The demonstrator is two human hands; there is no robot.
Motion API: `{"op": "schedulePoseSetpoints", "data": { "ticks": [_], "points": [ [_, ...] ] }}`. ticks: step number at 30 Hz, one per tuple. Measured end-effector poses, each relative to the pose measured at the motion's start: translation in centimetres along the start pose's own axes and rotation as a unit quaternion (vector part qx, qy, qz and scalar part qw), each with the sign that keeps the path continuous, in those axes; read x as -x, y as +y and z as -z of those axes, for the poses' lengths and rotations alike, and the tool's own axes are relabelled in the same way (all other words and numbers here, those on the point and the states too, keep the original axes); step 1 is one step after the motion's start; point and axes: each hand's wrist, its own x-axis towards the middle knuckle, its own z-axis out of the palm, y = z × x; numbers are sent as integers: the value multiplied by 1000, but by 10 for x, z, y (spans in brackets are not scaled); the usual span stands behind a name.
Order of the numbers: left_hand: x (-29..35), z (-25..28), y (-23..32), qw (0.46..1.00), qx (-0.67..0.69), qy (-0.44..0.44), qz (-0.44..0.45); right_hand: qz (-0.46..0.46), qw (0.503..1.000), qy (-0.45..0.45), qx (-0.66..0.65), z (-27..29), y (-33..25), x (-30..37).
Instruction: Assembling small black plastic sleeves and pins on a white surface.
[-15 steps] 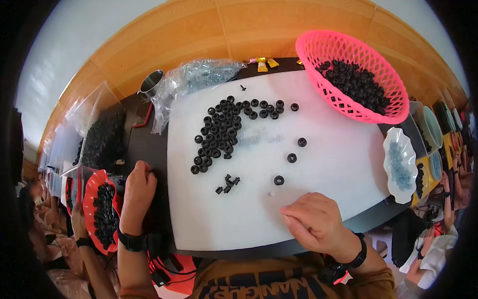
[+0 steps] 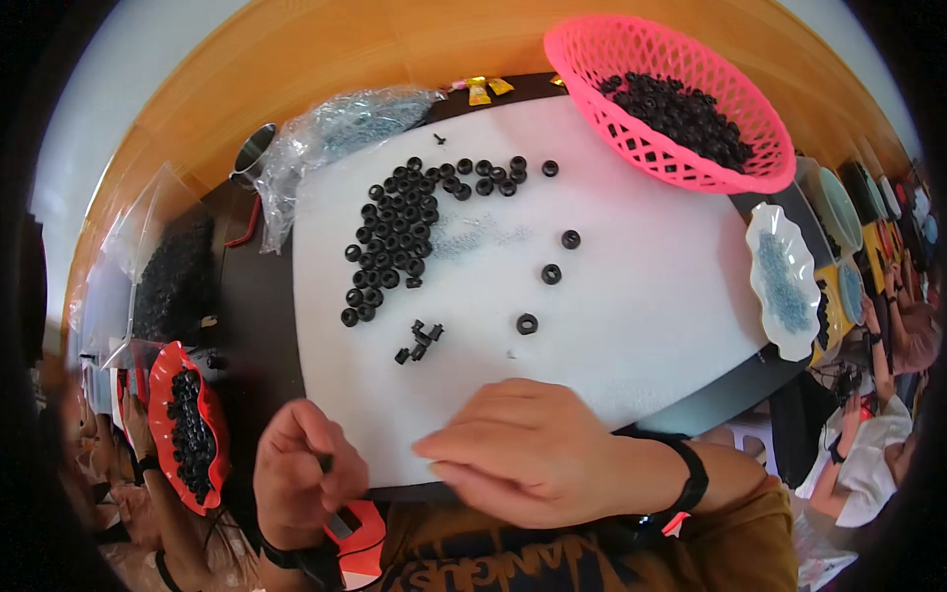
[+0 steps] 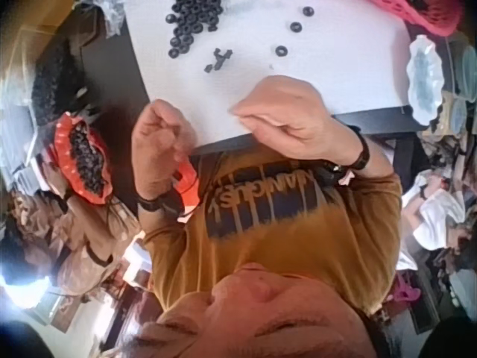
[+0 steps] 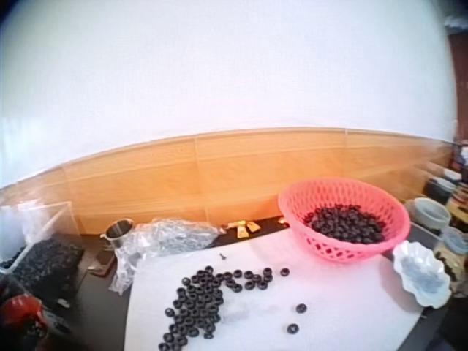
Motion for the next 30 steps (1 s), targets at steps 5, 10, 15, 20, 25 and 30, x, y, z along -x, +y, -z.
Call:
{"op": "schedulePoseSetpoints", "data": {
  "ticks": [5,10,15,20,25,30],
  "points": [
    [0,-14,-18,968,188,-109,123,73,997,-1,-24,-16,-10,-15],
    [-7,-16,-31,956,224,-138,131,66,998,-1,-13,-15,-2,-7],
    [-10,-12,-34,947,231,-158,157,69,998,3,-5,-12,1,-3],
    [-8,-16,-29,973,145,-137,114,39,998,-24,-31,-9,2,-2],
    [-9,-14,-28,982,100,-123,100,44,999,-16,-18,-9,4,-2],
    [-8,-14,-24,987,66,-112,91,69,998,-2,-5,-11,7,-3]
  ]
}}
